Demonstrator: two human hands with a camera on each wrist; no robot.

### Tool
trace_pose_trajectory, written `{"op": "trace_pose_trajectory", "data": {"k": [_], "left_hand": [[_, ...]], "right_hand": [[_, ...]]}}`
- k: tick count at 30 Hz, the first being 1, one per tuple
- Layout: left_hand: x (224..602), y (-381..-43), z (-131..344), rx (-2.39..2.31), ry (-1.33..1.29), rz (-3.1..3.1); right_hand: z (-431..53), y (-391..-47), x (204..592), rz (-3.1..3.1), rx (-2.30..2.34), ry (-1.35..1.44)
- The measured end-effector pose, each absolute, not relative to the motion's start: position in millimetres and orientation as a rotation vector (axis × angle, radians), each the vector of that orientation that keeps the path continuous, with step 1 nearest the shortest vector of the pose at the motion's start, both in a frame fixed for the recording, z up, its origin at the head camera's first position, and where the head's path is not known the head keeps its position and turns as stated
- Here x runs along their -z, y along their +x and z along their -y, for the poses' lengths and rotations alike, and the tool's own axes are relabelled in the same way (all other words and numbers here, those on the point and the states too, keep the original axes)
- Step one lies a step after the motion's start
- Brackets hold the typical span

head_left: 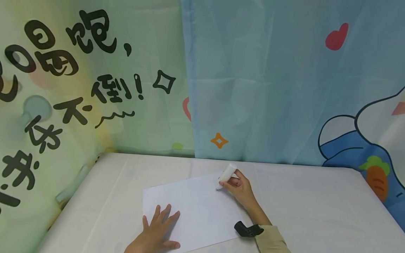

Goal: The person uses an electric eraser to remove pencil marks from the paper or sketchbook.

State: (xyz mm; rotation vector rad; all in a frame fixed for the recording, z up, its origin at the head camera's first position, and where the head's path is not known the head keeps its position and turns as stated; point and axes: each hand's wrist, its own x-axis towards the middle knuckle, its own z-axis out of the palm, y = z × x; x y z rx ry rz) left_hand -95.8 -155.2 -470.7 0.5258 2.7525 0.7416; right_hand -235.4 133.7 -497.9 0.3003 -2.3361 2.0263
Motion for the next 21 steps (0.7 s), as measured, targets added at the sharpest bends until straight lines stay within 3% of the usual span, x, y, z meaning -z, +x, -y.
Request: {"op": "trace_pose_trajectory", "data": {"k": [21], "left_hand": [[471.5,-94.5,155.8,-0.736,0.541,-2.767]], "right_hand": [[-134.3,-234.5,497.8,2.314,-2.017,0.342]]}}
